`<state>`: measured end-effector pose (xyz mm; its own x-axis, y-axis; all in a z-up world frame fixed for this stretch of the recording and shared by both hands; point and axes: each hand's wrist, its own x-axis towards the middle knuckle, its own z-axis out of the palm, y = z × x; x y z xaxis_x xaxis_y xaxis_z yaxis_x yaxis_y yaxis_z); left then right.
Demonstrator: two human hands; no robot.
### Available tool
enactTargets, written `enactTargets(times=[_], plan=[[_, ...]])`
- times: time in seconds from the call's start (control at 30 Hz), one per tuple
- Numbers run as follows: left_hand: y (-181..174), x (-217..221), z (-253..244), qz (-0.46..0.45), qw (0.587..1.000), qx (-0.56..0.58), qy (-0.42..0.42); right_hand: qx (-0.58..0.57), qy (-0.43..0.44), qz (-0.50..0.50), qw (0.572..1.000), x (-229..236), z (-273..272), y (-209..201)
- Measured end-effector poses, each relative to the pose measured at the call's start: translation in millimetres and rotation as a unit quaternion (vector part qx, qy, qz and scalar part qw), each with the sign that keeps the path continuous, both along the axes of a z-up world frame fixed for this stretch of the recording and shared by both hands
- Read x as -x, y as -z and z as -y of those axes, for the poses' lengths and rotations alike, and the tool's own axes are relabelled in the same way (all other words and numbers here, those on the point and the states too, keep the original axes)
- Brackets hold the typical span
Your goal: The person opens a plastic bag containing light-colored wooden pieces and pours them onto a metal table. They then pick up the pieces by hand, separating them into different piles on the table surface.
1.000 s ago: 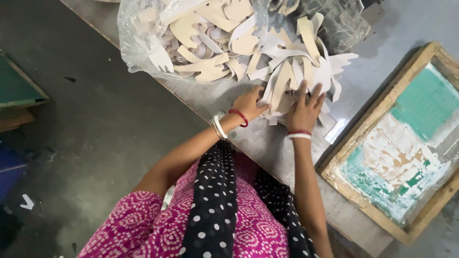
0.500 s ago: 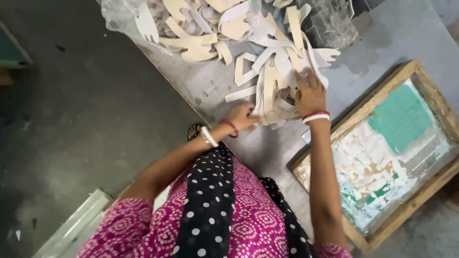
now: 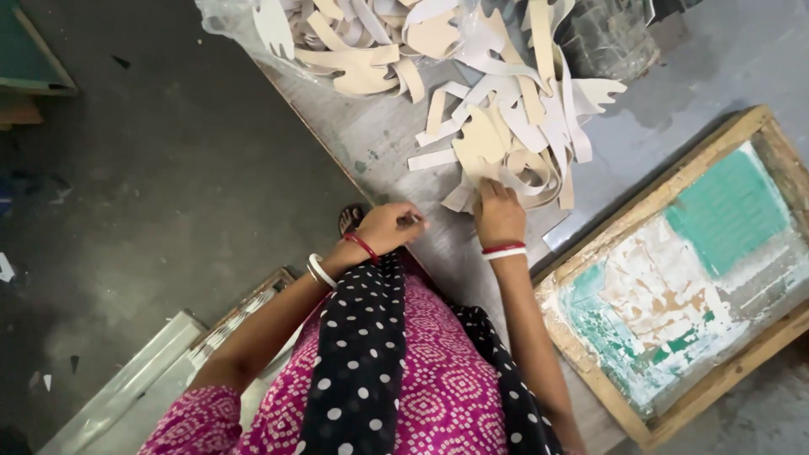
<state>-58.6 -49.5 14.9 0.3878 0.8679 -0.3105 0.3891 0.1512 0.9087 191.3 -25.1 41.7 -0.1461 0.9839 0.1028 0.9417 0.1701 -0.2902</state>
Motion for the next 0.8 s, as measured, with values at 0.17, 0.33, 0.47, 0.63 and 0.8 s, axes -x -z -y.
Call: enactTargets(times=[0.17, 0.33, 0.47, 0.63, 0.8], plan=[[-5, -9, -10, 0.146, 0.984, 0.102, -0.020, 0.041, 0.028, 0.060, 0.997, 2, 3, -9], [16, -17, -20, 0.229, 0.960, 0.153, -0.041, 0.066, 0.063, 0.058, 0.994, 14, 1, -16], [9, -26, -27, 0.281, 0.940, 0.186, -0.056, 0.064, 0.071, 0.026, 0.995, 25, 4, -50], [49, -54, -41, 0.354, 0.906, 0.190, -0.136, 0.034, 0.013, 0.112, 0.993, 69, 29, -28], [71, -51, -66, 0.421, 0.829, 0.168, -0.327, 0.080, -0.036, 0.048, 0.995, 98, 49, -62]])
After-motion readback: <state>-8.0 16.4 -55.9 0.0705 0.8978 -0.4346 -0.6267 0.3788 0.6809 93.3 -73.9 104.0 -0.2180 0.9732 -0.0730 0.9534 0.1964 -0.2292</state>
